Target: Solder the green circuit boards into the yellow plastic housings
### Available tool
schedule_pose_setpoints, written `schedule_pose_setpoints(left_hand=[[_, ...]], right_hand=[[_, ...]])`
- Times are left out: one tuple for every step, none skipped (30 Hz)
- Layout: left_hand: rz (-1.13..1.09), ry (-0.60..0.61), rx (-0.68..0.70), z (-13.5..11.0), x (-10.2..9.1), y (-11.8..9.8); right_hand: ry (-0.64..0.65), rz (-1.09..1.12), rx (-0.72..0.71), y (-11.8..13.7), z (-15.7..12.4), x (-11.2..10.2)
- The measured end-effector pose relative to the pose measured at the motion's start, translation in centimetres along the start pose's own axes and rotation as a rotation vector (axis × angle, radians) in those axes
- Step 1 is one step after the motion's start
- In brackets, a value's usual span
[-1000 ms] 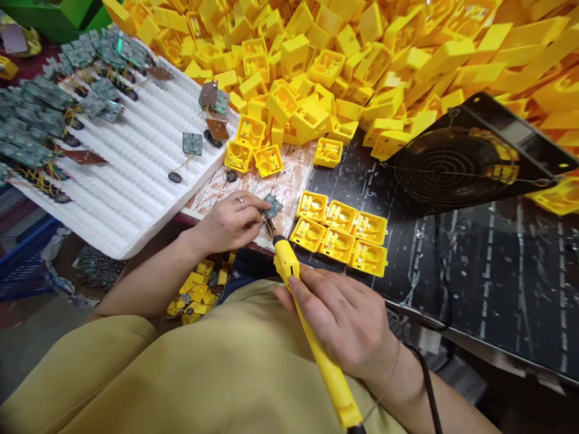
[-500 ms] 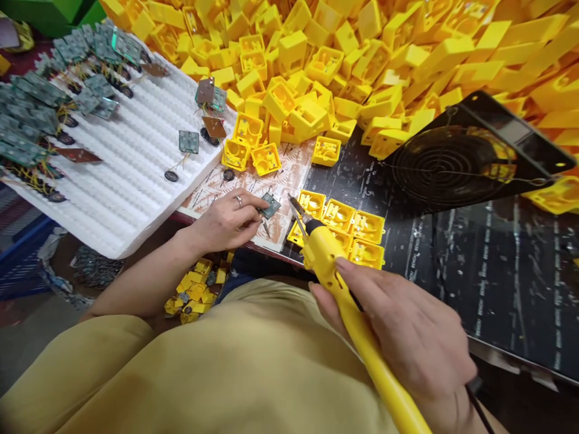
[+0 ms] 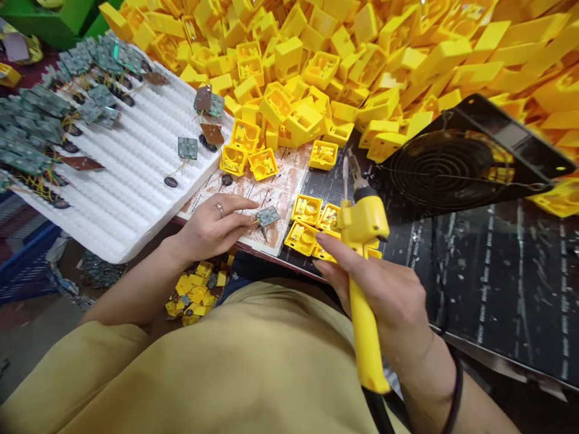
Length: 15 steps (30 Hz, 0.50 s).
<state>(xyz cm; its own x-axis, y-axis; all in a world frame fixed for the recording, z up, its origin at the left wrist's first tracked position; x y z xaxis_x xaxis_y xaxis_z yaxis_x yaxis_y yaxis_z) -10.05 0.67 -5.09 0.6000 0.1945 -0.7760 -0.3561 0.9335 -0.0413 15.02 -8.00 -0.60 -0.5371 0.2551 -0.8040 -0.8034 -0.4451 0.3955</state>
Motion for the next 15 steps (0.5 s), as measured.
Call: schedule_pose_setpoints(left_hand=[[-0.002,-0.016,0.015,0.0,-0.4,-0.1],[-0.006,-0.030,0.032,0.0,-0.8,-0.1],[-0.010,-0.042,0.051,0.1,-1.1,-0.2],[-0.013,-0.053,0.071,0.2,-1.2,-0.3],[-0.016,-0.063,0.092,0.3,-1.3,-0.4],[-0.017,-0.075,0.108,0.4,-1.4,-0.5],[-0.018,-0.090,0.119,0.4,-1.4,-0.5],[-0.016,-0.107,0.124,0.4,-1.3,-0.6],[-0.008,-0.123,0.116,0.4,-1.3,-0.6],[0.005,-0.134,0.098,0.3,-1.2,-0.5],[0.017,-0.138,0.062,0.1,-1.1,-0.5],[0.022,-0.140,0.004,-0.1,-1.1,-0.4],[0.018,-0.145,-0.077,-0.4,-1.0,-0.2],[0.008,-0.157,-0.173,-0.7,-1.0,-0.1],[-0.008,-0.173,-0.268,-1.1,-1.0,0.0]], right_hand=[[0.005,0.040,-0.013,-0.1,0.6,0.6],[0.015,0.093,-0.021,-0.1,1.3,1.3],[0.034,0.159,-0.034,-0.2,1.9,2.0],[0.062,0.222,-0.056,-0.2,2.5,2.8],[0.093,0.267,-0.074,-0.2,3.0,3.6],[0.113,0.289,-0.088,-0.1,3.5,4.3],[0.119,0.295,-0.104,0.1,3.9,5.0],[0.113,0.298,-0.114,0.2,4.2,5.6],[0.091,0.291,-0.119,0.3,4.3,6.0],[0.053,0.273,-0.117,0.4,4.3,6.3],[0.010,0.246,-0.117,0.4,4.2,6.5],[-0.034,0.214,-0.124,0.4,4.0,6.6],[-0.075,0.179,-0.139,0.4,3.7,6.7],[-0.109,0.142,-0.161,0.2,3.3,6.6],[-0.133,0.108,-0.186,0.1,3.0,6.6]])
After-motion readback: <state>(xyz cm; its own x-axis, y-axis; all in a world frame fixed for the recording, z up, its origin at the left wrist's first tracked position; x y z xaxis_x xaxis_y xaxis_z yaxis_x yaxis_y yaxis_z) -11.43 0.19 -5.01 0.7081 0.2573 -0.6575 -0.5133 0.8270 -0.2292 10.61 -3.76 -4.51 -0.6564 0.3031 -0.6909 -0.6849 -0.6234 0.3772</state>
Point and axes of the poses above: each hand's wrist, its own z-axis towards the middle knuckle, its own x-axis out of the palm, y = z × x, the point moved 3 cm from there along z, towards the middle knuckle, and after that the axes turned 7 degrees about x, right-handed, at the moved point
